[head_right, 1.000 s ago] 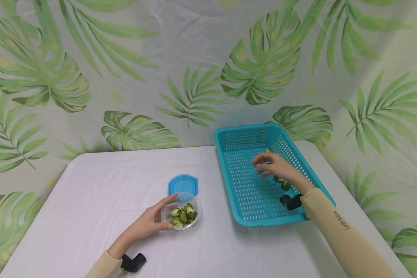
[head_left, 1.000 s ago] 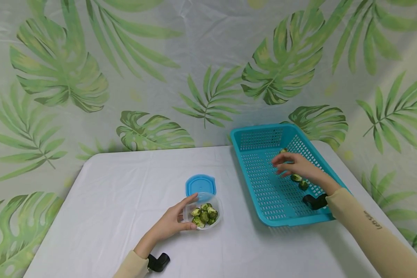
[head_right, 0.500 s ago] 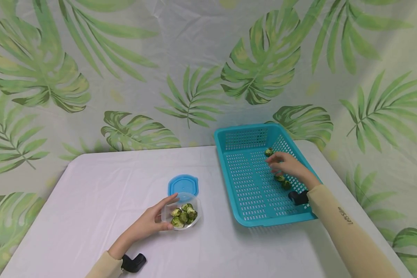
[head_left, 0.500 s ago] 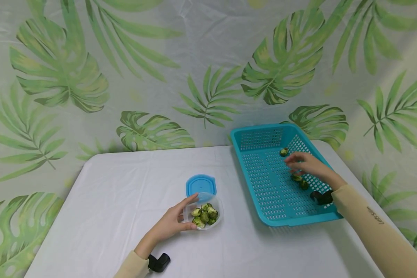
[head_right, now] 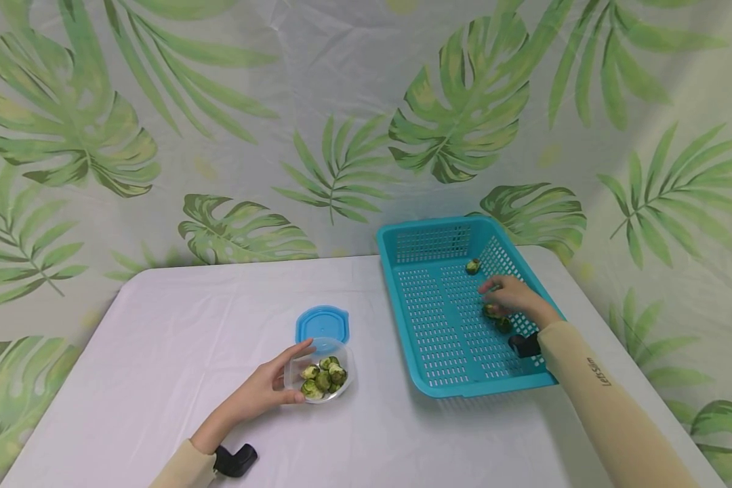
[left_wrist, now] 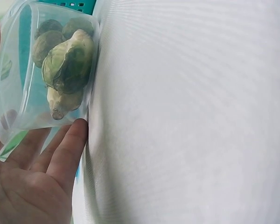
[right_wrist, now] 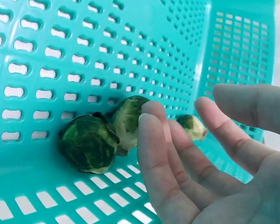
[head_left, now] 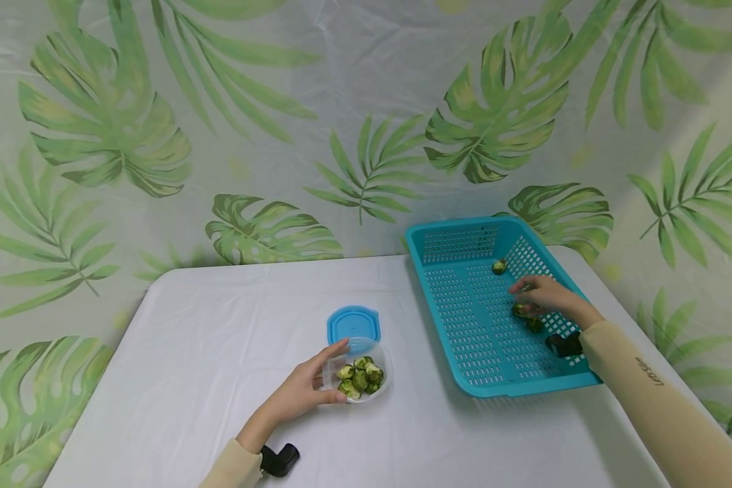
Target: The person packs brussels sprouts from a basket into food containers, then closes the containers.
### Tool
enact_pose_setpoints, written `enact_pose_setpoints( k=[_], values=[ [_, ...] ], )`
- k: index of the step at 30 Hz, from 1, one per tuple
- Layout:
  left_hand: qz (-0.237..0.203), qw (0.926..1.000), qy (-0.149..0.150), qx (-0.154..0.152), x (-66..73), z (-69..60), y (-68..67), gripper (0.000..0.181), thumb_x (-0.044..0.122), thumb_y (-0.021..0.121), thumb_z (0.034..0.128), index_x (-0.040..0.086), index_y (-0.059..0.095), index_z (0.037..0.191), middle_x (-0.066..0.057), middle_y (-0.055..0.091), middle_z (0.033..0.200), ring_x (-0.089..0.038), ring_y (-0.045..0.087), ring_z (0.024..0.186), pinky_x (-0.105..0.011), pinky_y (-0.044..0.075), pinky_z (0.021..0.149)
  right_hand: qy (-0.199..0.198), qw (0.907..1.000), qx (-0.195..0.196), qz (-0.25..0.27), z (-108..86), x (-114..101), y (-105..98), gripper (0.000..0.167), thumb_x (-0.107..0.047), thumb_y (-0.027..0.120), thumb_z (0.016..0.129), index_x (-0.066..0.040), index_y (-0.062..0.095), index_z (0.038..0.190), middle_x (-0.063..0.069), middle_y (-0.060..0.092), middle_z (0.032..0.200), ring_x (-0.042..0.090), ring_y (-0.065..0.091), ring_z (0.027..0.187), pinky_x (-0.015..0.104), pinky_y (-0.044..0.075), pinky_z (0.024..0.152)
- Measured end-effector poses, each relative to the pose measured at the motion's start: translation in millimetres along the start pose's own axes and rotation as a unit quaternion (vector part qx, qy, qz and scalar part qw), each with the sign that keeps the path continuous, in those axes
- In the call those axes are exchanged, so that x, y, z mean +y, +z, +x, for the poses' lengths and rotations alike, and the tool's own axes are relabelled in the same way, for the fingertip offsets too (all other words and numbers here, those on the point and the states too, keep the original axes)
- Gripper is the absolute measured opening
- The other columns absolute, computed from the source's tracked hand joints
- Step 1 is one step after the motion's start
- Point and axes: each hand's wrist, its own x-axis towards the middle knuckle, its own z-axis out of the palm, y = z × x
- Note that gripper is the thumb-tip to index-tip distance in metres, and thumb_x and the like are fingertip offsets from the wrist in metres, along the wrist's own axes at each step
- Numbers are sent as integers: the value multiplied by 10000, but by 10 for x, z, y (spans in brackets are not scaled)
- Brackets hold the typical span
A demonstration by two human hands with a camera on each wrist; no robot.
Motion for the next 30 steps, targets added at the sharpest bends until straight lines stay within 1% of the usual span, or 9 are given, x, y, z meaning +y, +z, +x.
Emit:
enact_pose_setpoints(
  k=[9,13,21,25,30],
  values=[
    [-20,10000,23,-12,-8,3,0,834,151,735,859,231,248,1531,-77,338,1510,-320,305,1368,-503,407,997,378,9991,-153,129,66,74,35,408,-106,455,981,173,406,1275,342,472,1167,303,639,874,394,556,754],
    [-44,10000,-1,-11,-8,2,1,834,152,735,858,227,249,1532,-86,335,1512,-320,298,1371,-508,401,1001,416,9985,-242,246,83,100,42,416,-95,452,984,184,389,1286,355,467,1178,314,656,863,394,558,753],
    [4,10000,10,5,-19,0,2,832,159,738,857,229,255,1530,-82,343,1508,-327,300,1370,-518,405,993,460,9977,-295,389,48,56,61,410,-87,433,987,190,384,1286,404,363,1277,319,659,885,413,549,788],
    [-30,10000,3,-9,-25,2,-1,831,160,735,858,236,252,1530,-88,337,1512,-322,298,1372,-519,405,994,359,9983,-304,340,31,36,63,415,-93,422,993,188,380,1296,406,338,1302,351,645,926,421,545,800],
    [-69,10000,-1,-10,-32,4,2,830,156,735,858,258,254,1527,-97,330,1514,-318,294,1373,-520,399,999,44,9993,-286,221,15,15,68,403,-92,426,999,184,397,1290,382,394,1285,391,624,971,422,545,806]
  ],
)
